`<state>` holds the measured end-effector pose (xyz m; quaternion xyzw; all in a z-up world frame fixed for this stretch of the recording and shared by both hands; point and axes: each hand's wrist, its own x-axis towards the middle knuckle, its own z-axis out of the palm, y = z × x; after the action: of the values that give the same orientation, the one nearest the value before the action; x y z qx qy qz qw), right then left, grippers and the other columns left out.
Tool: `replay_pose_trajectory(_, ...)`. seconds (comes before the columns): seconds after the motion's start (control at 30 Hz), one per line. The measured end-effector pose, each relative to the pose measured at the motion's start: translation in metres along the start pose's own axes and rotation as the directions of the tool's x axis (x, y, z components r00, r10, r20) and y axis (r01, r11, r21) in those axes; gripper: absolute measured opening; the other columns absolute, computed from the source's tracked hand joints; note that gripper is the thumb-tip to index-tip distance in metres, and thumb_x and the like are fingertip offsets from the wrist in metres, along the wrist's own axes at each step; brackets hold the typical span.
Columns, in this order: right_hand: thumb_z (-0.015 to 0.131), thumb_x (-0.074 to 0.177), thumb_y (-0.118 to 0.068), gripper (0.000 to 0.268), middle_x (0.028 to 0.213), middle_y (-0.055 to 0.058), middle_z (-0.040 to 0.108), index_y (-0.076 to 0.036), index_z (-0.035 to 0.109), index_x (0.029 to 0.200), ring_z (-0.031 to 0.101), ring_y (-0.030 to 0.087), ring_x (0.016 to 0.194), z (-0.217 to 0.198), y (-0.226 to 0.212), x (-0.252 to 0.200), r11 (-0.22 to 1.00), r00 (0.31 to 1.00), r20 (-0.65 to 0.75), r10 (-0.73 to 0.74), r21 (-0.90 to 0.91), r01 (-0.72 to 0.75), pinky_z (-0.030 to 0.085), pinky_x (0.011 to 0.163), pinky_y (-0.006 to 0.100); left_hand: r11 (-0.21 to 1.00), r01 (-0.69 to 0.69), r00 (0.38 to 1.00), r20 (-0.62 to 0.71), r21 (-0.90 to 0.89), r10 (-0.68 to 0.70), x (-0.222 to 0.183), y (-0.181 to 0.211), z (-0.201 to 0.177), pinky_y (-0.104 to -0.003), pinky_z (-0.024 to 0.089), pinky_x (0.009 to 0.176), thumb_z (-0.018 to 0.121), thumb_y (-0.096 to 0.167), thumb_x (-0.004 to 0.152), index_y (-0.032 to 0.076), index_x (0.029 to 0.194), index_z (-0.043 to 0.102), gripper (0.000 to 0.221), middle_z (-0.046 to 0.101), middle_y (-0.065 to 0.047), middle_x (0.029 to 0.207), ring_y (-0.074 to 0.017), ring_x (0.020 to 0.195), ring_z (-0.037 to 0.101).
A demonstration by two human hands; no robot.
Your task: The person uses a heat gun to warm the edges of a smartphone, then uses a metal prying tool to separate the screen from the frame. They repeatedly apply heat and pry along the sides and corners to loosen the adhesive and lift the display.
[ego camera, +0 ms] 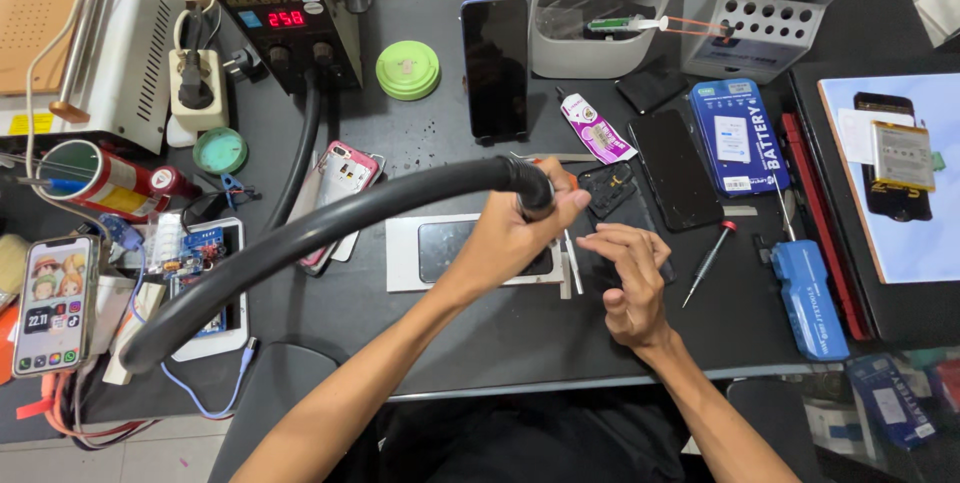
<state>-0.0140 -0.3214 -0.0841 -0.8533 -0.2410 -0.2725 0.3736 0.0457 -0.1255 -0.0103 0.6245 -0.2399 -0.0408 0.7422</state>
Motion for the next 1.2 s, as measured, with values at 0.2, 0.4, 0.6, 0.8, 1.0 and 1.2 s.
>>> replay_pose_trajectory(0.2,0.019,0.109,-0.065,0.080,0.113,0.012,0.067,-0.003,0.069,0.116,0.064,0.030,0.118,0.001,0.001,0.000,1.000,1.000,-0.008,-0.008,-0.013,0.007,0.032,0.108,0.044,0.997,0.070,0.994,-0.080,0.021,-0.068,0.001,0.004,-0.027,-0.020,0.029,0.051,0.067,0.015,0.101,0.007,0.087,0.053,0.022,0.044,0.009,0.062,0.0014,0.057,0.042)
replay_pose_trajectory(0.4,0.018,0.109,-0.064,0.080,0.113,0.012,0.067,-0.002,0.069,0.115,0.064,0.030,0.117,0.003,0.001,-0.001,1.000,1.000,-0.015,-0.018,-0.016,0.018,0.033,0.108,0.044,0.997,0.012,0.987,-0.163,0.072,0.000,-0.010,0.018,-0.075,-0.021,0.044,0.060,0.065,0.016,0.103,0.006,0.089,0.054,0.021,0.056,0.004,0.070,-0.0022,0.064,0.054)
replay_pose_trajectory(0.6,0.018,0.110,-0.063,0.080,0.112,0.013,0.068,-0.002,0.069,0.115,0.064,0.030,0.117,0.004,0.001,0.000,0.999,0.999,-0.019,-0.028,-0.019,0.027,0.033,0.107,0.044,0.993,0.053,0.974,-0.224,0.102,-0.029,-0.037,0.033,-0.108,-0.023,0.045,0.062,0.064,0.016,0.104,0.006,0.088,0.051,0.024,0.056,0.001,0.069,-0.0048,0.063,0.052)
replay_pose_trajectory(0.8,0.019,0.110,-0.063,0.080,0.112,0.013,0.068,-0.002,0.070,0.114,0.064,0.030,0.117,0.004,-0.001,-0.001,1.000,1.000,-0.022,-0.017,-0.022,0.017,0.033,0.107,0.043,0.989,0.099,0.968,-0.242,0.108,-0.070,-0.059,0.038,-0.114,-0.024,0.045,0.063,0.065,0.017,0.103,0.006,0.086,0.051,0.025,0.057,0.001,0.069,-0.0060,0.065,0.053)
replay_pose_trajectory(1.0,0.018,0.109,-0.064,0.080,0.113,0.013,0.068,-0.002,0.069,0.115,0.064,0.030,0.117,0.004,0.000,-0.001,1.000,0.999,-0.024,-0.021,-0.022,0.021,0.033,0.107,0.043,0.977,0.190,0.967,-0.193,0.098,-0.169,-0.075,0.039,-0.093,-0.021,0.040,0.058,0.066,0.016,0.101,0.005,0.085,0.053,0.023,0.057,0.002,0.069,-0.0033,0.063,0.052)
replay_pose_trajectory(1.2,0.018,0.109,-0.065,0.081,0.113,0.013,0.068,-0.003,0.070,0.115,0.064,0.030,0.118,0.003,0.001,-0.002,1.000,1.000,-0.012,-0.013,-0.020,0.013,0.032,0.107,0.043,0.967,0.249,0.963,-0.116,0.050,-0.242,-0.071,0.035,-0.064,-0.020,0.038,0.055,0.067,0.019,0.100,0.008,0.086,0.052,0.023,0.052,0.006,0.065,-0.0005,0.061,0.049)
